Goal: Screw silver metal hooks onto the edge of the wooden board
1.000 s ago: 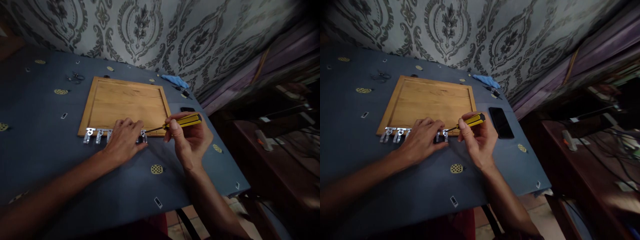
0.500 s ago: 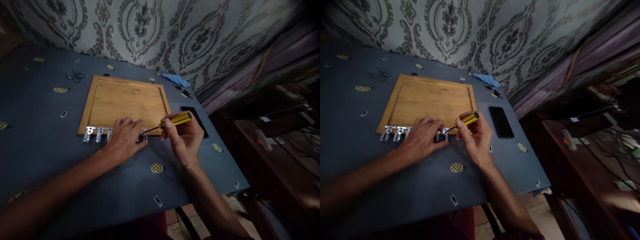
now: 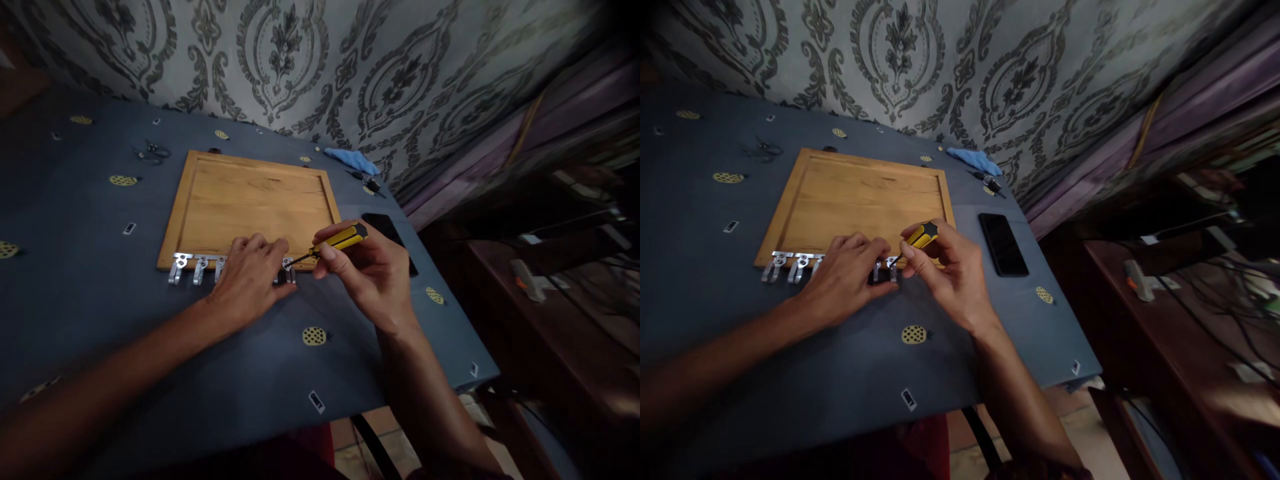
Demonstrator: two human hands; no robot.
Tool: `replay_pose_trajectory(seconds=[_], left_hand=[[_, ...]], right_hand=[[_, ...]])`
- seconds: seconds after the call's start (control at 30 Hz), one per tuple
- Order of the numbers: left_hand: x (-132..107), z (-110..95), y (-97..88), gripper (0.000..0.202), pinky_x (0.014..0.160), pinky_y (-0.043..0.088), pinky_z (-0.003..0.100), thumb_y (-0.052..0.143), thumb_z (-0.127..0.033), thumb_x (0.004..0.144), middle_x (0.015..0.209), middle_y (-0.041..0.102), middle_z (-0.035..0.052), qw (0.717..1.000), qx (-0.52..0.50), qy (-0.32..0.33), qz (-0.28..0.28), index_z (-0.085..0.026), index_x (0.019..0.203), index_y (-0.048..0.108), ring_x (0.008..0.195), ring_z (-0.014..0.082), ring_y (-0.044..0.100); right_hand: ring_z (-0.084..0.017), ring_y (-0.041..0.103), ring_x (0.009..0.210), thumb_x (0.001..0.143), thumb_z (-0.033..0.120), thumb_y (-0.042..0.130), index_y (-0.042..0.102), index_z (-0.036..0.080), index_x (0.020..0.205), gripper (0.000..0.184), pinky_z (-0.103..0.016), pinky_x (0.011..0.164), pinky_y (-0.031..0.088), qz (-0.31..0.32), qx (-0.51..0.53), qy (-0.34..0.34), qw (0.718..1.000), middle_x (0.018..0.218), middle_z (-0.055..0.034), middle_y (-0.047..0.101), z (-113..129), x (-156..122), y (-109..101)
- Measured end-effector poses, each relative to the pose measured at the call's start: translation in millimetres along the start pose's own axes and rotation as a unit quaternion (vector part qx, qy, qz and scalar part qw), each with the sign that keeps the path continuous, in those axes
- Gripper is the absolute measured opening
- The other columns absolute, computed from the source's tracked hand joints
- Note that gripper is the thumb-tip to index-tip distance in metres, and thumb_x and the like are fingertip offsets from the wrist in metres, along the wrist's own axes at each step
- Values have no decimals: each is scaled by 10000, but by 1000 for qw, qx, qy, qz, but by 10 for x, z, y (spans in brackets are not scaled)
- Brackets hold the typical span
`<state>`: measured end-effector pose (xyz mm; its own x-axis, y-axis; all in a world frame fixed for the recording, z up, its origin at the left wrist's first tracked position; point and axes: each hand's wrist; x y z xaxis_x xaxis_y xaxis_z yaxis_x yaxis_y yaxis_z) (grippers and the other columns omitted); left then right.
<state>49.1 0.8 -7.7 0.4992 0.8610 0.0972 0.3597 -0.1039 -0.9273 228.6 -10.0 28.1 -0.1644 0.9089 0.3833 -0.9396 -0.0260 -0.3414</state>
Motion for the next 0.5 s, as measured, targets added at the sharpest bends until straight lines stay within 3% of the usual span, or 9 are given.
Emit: replay_pose_trajectory(seconds=[0.3,0.5], left_hand=[[-9,12,21,435,923,410,453,735,-390,882,1099,721,83,1000,-1,4,-9,-164,1206,551,1082,316,582],[-3,24,32,440,916,409,459,725,-397,889,1079,729,91,1000,3,10,-13,-155,1214,555,1075,322,581]], right_hand=[[-80,596,536,779,366,847,603,199,747,297,-216,481,516,-77,-46,7,996,714,47,590,-81,29,159],[-64,588,493,716,424,883,584,216,781,371,-183,431,530,-34,49,45,997,724,61,624,-45,135,131]])
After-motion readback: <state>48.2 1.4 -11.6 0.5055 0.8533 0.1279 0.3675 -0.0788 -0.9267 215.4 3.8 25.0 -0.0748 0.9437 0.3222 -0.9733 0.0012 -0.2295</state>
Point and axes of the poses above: each hand's wrist, its own x-axis towards the middle knuckle, its own y-axis out of the palm, z = x × y
